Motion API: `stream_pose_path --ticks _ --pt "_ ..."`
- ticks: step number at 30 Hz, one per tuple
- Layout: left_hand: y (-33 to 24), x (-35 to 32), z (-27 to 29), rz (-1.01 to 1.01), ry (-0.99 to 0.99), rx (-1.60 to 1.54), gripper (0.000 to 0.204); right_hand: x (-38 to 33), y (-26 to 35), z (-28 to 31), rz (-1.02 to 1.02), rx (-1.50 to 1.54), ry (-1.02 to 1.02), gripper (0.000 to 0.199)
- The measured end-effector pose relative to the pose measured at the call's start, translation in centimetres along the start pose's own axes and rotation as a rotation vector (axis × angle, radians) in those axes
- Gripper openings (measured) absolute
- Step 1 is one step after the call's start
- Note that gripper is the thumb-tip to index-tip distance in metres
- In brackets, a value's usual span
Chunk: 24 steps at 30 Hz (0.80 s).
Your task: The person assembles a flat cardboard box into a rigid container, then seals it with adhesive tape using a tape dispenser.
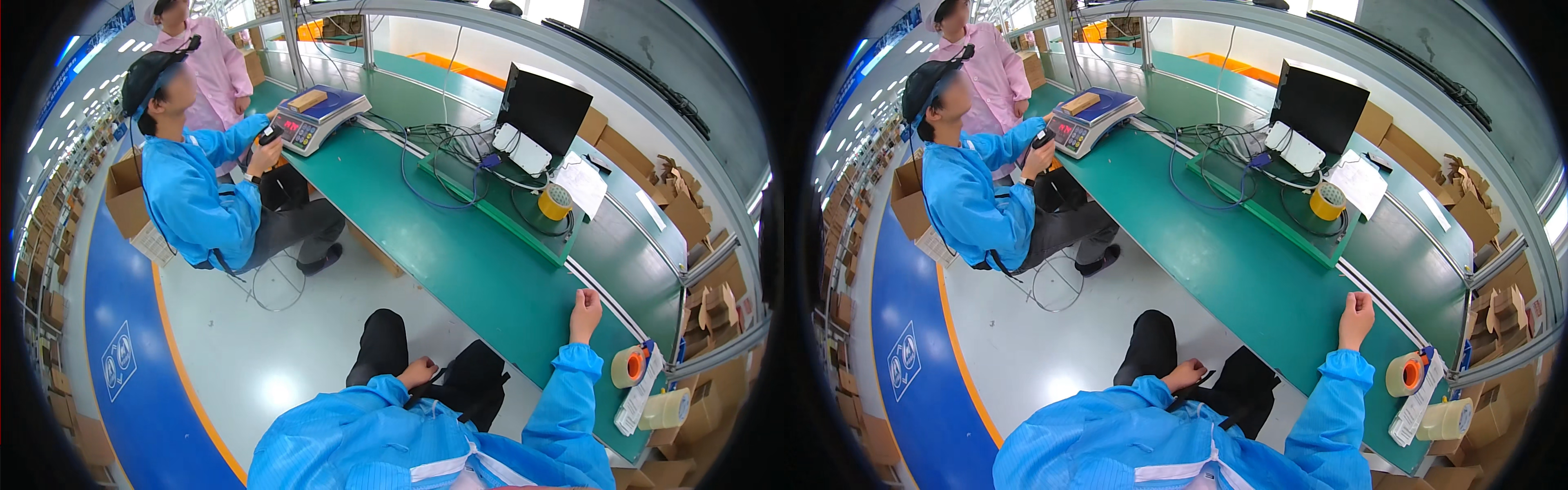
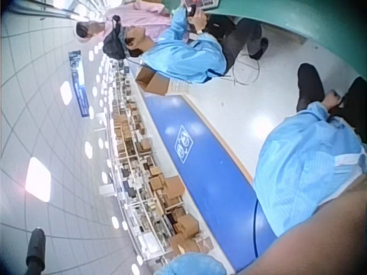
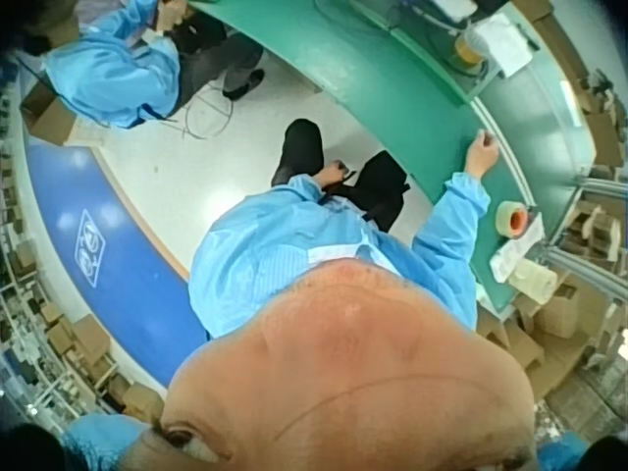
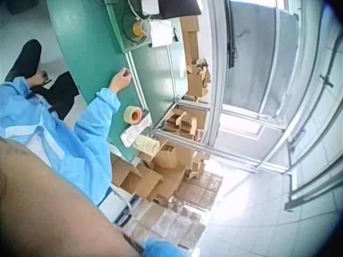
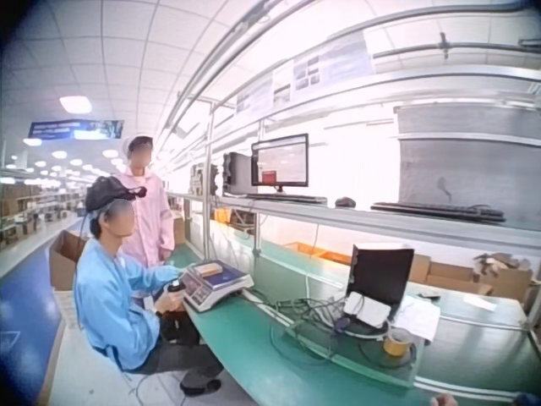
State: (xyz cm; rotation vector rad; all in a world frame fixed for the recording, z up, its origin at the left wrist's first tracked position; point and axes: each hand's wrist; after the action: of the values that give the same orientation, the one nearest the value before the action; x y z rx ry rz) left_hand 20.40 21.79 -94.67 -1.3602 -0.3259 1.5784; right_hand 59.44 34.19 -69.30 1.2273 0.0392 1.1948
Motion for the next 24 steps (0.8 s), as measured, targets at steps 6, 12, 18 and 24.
stream_pose_path --ticks 6,12,18,24 --pt "2.4 0.2 -1.1 -0.104 -0.130 0.138 0.043 -0.3 1.1 -0.1 0.018 0.026 -0.014 0.014" --pt "1.1 0.3 -1.2 -0.101 -0.010 0.084 0.044 -0.5 0.5 0.8 -0.010 -0.022 -0.026 0.013" --pt "0.7 0.3 -0.6 -0.041 0.026 0.055 0.046 -0.4 0.8 0.6 -0.008 -0.019 -0.011 0.013" --pt "0.6 0.1 -0.6 -0.025 0.015 0.069 0.046 -0.5 0.7 0.5 -0.002 -0.001 -0.018 0.013"
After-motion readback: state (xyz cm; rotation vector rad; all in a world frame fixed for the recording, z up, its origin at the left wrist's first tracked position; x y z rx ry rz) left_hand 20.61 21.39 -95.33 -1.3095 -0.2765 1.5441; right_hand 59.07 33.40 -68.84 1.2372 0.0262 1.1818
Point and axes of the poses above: each hand's wrist, its own x-axis towards the middle knuckle, its own z-axis out of the back of the hand, y = z × x, and after that the axes turned 10 degrees about z, right-handed
